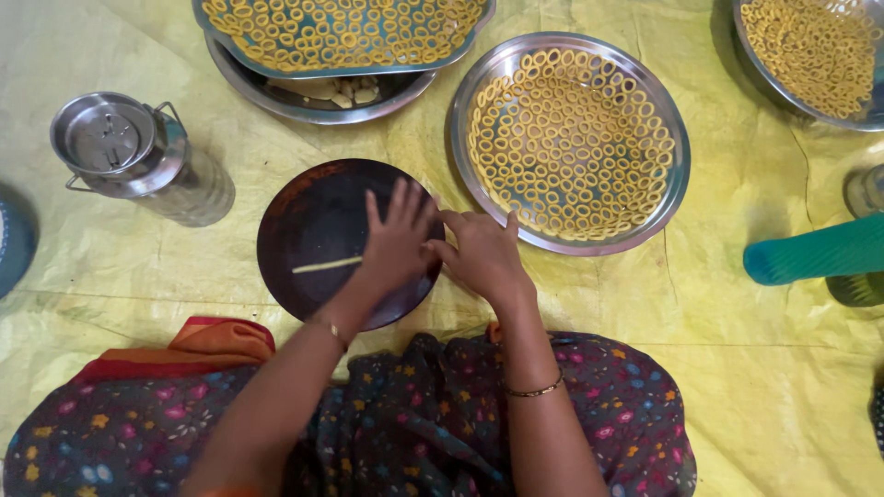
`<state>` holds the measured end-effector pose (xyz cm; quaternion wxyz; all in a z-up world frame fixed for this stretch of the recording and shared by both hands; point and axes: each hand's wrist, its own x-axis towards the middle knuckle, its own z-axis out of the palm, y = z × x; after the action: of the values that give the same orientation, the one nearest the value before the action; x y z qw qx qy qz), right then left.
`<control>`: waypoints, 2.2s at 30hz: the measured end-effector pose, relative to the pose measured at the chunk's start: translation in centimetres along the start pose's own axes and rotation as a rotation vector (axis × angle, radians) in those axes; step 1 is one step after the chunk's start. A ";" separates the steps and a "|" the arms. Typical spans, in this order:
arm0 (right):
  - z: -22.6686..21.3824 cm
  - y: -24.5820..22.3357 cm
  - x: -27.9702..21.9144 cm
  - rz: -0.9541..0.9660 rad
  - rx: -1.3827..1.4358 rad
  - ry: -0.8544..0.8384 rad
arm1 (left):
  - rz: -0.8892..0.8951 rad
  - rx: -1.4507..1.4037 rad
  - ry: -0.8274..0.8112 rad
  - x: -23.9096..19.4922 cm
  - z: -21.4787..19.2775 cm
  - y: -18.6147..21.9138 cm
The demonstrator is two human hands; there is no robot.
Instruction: The person rolls a small piece of dough into a thin rope on a dark wooden board, then joins the ends to form a ring and places it on a metal tray. The person repeats this process multiple times, arranging the rings in rows on the tray.
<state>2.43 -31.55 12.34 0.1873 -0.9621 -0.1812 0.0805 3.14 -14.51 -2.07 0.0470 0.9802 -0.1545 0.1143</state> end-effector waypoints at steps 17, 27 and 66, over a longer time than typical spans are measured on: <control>0.2 1.4 0.4 0.019 0.035 0.068 | 0.141 -0.141 -0.101 -2.0 -1.0 3.6; 0.0 1.0 0.3 0.040 0.027 0.027 | -0.032 0.031 0.053 2.8 1.0 -0.3; 1.4 0.6 0.9 0.023 -0.016 -0.056 | -0.048 -0.042 -0.105 -10.2 -4.2 -3.0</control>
<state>3.10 -31.25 10.80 0.1735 -0.9630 -0.1759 0.1080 -6.23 -8.17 -0.59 0.0619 0.9871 -0.1355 0.0581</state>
